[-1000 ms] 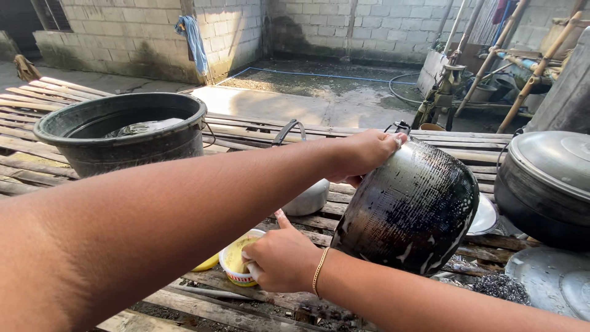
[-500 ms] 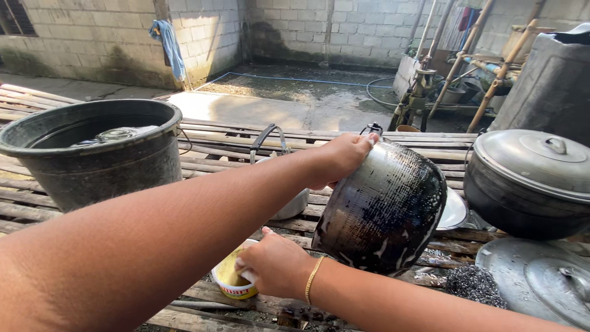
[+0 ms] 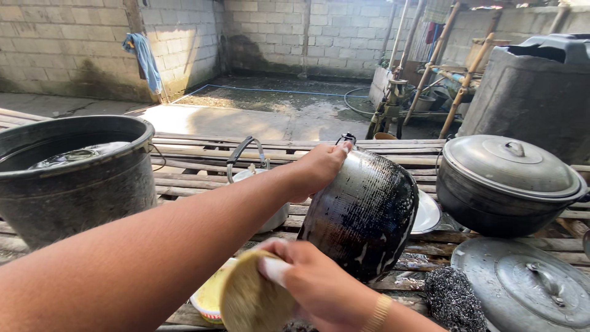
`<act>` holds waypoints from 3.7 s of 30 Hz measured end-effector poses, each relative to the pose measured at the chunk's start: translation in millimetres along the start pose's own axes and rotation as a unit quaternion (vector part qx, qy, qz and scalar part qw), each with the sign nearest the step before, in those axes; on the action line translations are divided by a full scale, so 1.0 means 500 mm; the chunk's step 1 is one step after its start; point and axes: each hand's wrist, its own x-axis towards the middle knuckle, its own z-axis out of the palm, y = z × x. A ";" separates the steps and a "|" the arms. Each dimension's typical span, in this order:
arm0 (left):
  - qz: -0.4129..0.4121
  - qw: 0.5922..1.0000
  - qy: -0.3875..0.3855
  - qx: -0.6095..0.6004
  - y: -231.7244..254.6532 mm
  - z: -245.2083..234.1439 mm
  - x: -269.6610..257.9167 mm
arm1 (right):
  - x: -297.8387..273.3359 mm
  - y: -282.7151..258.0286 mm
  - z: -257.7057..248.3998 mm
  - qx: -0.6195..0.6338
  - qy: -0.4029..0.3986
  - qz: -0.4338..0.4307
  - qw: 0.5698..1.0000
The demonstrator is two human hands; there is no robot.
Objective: The person scrubs the interior and exterior of a metal pot using a yellow sponge and soap. They rotate the pot to clean all sides and then rinse it with water from a kettle.
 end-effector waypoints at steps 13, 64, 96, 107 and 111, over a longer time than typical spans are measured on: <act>-0.032 0.987 0.144 -0.069 -0.014 0.029 0.009 | -0.178 -0.176 -0.226 -0.343 0.459 -0.409 0.711; 0.105 0.943 0.241 0.206 -0.003 0.038 0.006 | -0.036 -0.186 -0.317 -0.623 0.312 -0.244 0.674; 0.088 0.927 0.300 0.206 0.020 0.080 -0.047 | -0.060 -0.176 -0.219 -0.703 0.270 -0.212 0.622; 0.085 0.927 0.308 0.197 0.033 0.090 -0.090 | -0.003 -0.253 -0.301 -0.545 0.274 -0.101 0.786; 0.064 0.932 0.306 0.182 0.037 0.094 -0.103 | 0.044 -0.296 -0.338 -0.386 0.272 0.007 0.882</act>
